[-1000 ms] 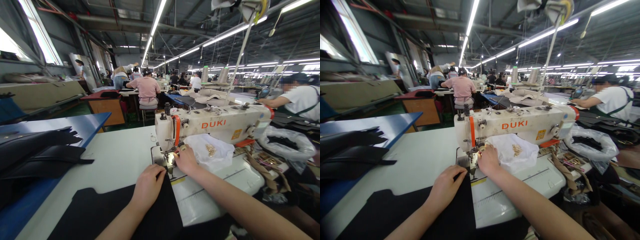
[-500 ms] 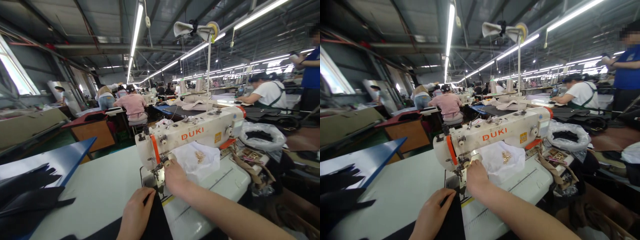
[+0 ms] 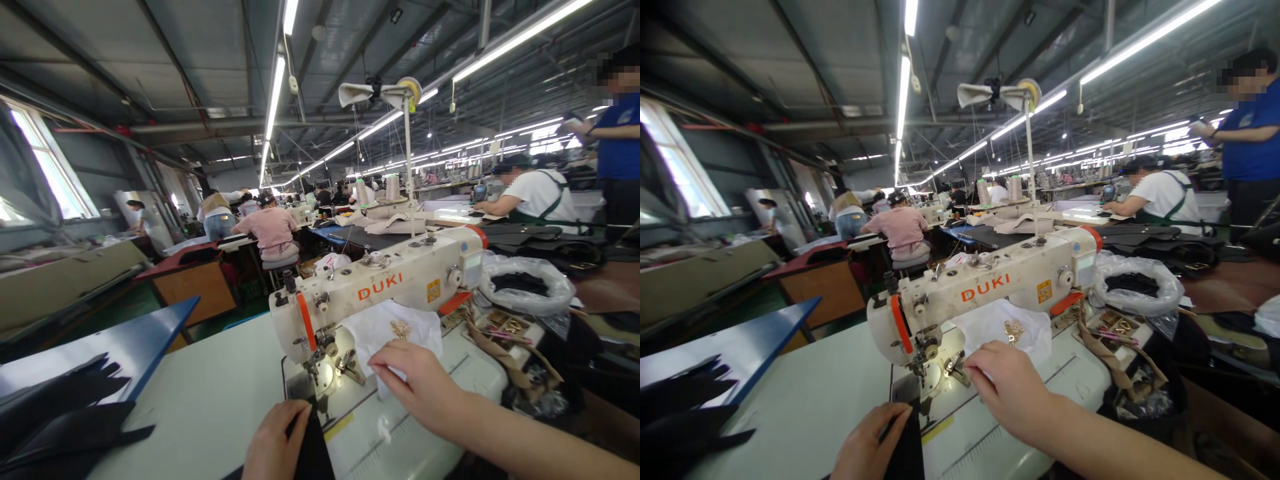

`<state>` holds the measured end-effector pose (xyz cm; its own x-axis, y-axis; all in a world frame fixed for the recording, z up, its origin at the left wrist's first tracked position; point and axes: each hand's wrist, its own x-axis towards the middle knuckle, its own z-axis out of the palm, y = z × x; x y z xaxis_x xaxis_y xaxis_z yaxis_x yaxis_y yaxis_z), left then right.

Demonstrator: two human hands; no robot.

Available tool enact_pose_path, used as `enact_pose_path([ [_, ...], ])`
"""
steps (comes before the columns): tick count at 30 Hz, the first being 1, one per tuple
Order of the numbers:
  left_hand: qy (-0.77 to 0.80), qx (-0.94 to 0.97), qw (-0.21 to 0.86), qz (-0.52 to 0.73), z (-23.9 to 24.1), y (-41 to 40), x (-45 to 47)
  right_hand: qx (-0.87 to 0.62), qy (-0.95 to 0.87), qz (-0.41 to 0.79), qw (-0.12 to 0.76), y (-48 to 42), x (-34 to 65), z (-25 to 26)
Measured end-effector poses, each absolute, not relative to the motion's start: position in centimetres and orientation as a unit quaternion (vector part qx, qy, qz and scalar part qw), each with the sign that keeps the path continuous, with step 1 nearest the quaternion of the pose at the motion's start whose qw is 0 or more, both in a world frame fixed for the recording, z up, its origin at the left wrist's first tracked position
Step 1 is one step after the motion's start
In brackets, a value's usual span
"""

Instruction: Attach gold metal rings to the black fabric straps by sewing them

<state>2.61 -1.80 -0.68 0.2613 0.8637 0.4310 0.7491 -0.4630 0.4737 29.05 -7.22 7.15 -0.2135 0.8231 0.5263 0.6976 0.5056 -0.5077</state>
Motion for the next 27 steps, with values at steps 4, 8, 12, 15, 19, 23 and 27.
enact_pose_path([
  [4, 0.511, 0.789, 0.089, 0.329, -0.7, -1.8, 2.5, -0.526, -0.737, 0.055, 0.421, -7.4, 33.4, 6.1],
  [8, 0.510, 0.788, 0.094, 0.333, -0.7, -1.8, 2.7, -0.532, -0.719, -0.020, 0.447, -7.4, 35.7, 7.0],
  [12, 0.513, 0.784, 0.103, 0.333, -0.6, -2.0, 2.8, -0.438, -0.787, -0.114, 0.419, -5.8, 33.2, 11.5],
  [15, 0.515, 0.781, 0.118, 0.334, -0.6, -2.2, 2.8, -0.360, -0.839, -0.179, 0.367, -3.4, 29.9, 14.8],
  [19, 0.510, 0.779, 0.137, 0.338, -0.7, -2.3, 2.7, -0.341, -0.872, -0.211, 0.282, -0.4, 27.4, 16.8],
  [23, 0.513, 0.776, 0.150, 0.335, -0.8, -2.2, 2.6, -0.341, -0.880, -0.221, 0.245, 0.9, 26.9, 17.2],
  [27, 0.514, 0.774, 0.161, 0.332, -0.7, -2.2, 2.8, -0.347, -0.883, -0.184, 0.257, 1.3, 26.9, 17.7],
])
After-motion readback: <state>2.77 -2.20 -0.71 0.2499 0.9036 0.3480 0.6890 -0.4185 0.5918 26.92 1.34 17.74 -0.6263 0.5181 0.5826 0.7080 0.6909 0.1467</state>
